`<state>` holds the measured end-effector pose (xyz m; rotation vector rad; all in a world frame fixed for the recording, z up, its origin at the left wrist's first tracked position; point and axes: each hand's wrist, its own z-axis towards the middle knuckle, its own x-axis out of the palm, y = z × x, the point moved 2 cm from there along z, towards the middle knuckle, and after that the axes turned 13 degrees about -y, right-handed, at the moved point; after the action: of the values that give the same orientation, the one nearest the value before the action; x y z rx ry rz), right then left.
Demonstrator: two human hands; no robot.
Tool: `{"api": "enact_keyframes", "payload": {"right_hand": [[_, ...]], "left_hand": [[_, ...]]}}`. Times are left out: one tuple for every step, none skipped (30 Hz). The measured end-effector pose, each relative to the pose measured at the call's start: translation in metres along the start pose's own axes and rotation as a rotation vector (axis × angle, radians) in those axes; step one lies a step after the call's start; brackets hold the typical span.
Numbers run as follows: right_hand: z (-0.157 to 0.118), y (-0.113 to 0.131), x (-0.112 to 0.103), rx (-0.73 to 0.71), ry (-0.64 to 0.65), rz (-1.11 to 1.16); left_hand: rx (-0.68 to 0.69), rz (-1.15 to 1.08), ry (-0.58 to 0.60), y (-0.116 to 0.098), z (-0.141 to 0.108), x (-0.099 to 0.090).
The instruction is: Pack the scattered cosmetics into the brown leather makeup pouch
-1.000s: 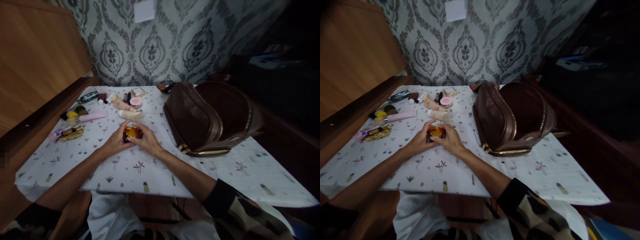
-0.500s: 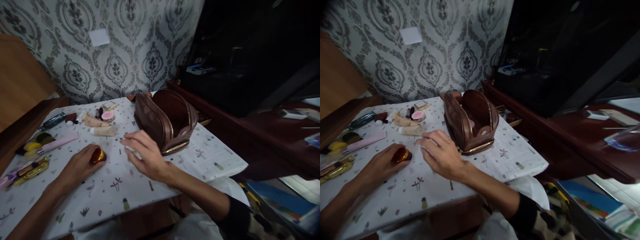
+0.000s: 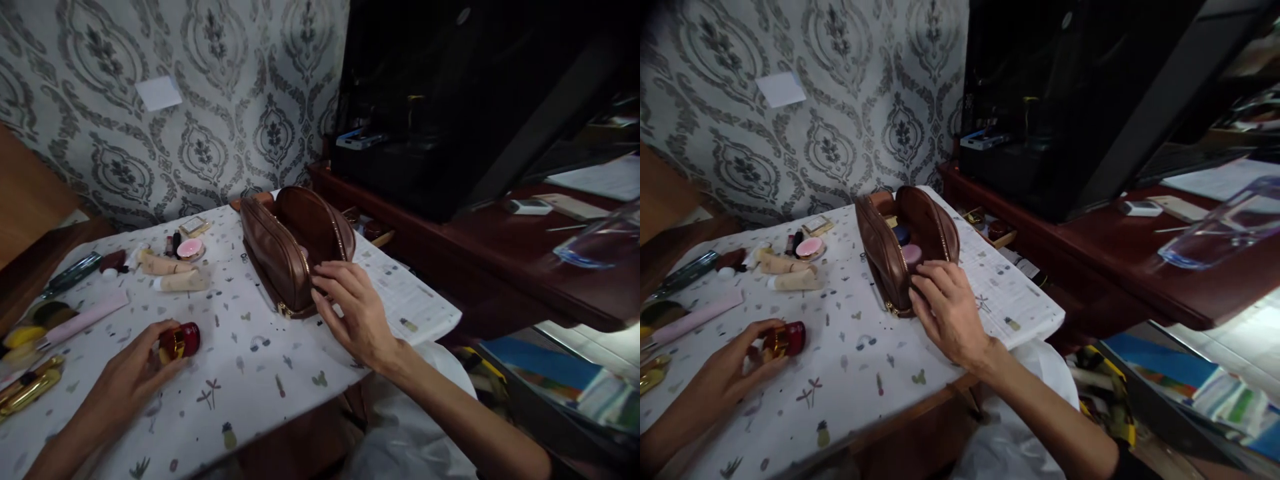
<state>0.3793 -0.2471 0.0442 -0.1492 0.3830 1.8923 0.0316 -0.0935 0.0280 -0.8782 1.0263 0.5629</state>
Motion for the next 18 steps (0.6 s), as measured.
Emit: {"api": "enact_keyframes", "payload": {"right_hand": [[-0.005, 0.001, -0.001, 0.003, -0.006, -0.007], [-0.01, 0.002, -0.001, 0.006, -0.008, -0.012], [-0.015, 0.001, -0.001, 0.007, -0.011, -0.015], [-0.019, 0.001, -0.001, 0.007, -0.015, -0.014], [-0.022, 0.0, 0.0, 0.007, -0.022, -0.011], [-0.025, -0.002, 0.001, 0.007, -0.03, -0.007], [-0.026, -0.003, 0.001, 0.008, -0.037, 0.0], [-0.027, -0.004, 0.002, 0.01, -0.043, 0.008], [-0.028, -0.005, 0.002, 0.013, -0.048, 0.017], [-0.028, -0.005, 0.002, 0.016, -0.051, 0.025], [-0.027, -0.005, 0.001, 0.019, -0.054, 0.03], [-0.027, -0.005, 0.001, 0.023, -0.057, 0.032], [-0.027, -0.005, 0.001, 0.027, -0.057, 0.033], [-0.027, -0.004, 0.0, 0.033, -0.054, 0.033], [-0.027, -0.004, 0.0, 0.038, -0.05, 0.035], [-0.027, -0.004, 0.0, 0.043, -0.046, 0.038], [-0.028, -0.004, 0.0, 0.047, -0.042, 0.041], [-0.028, -0.004, 0.0, 0.049, -0.04, 0.043]], "left_hand": [[-0.008, 0.074, -0.005, -0.005, 0.0, -0.003], [-0.016, 0.146, -0.01, -0.011, 0.001, -0.005], [-0.025, 0.217, -0.012, -0.018, 0.003, -0.007], [-0.037, 0.288, -0.007, -0.025, 0.005, -0.007], [-0.052, 0.353, 0.006, -0.03, 0.008, -0.007], [-0.065, 0.407, 0.027, -0.034, 0.01, -0.007], [-0.071, 0.44, 0.043, -0.036, 0.012, -0.006], [-0.067, 0.449, 0.051, -0.036, 0.014, -0.004], [-0.049, 0.433, 0.04, -0.034, 0.016, -0.002], [-0.016, 0.398, 0.012, -0.032, 0.017, -0.001], [0.028, 0.352, -0.026, -0.03, 0.018, 0.001], [0.076, 0.302, -0.067, -0.028, 0.019, 0.003], [0.118, 0.255, -0.099, -0.027, 0.019, 0.005], [0.15, 0.214, -0.115, -0.028, 0.019, 0.007], [0.169, 0.178, -0.118, -0.03, 0.02, 0.009], [0.178, 0.147, -0.106, -0.034, 0.02, 0.012], [0.182, 0.118, -0.091, -0.038, 0.021, 0.015], [0.182, 0.092, -0.072, -0.043, 0.021, 0.017]]}}
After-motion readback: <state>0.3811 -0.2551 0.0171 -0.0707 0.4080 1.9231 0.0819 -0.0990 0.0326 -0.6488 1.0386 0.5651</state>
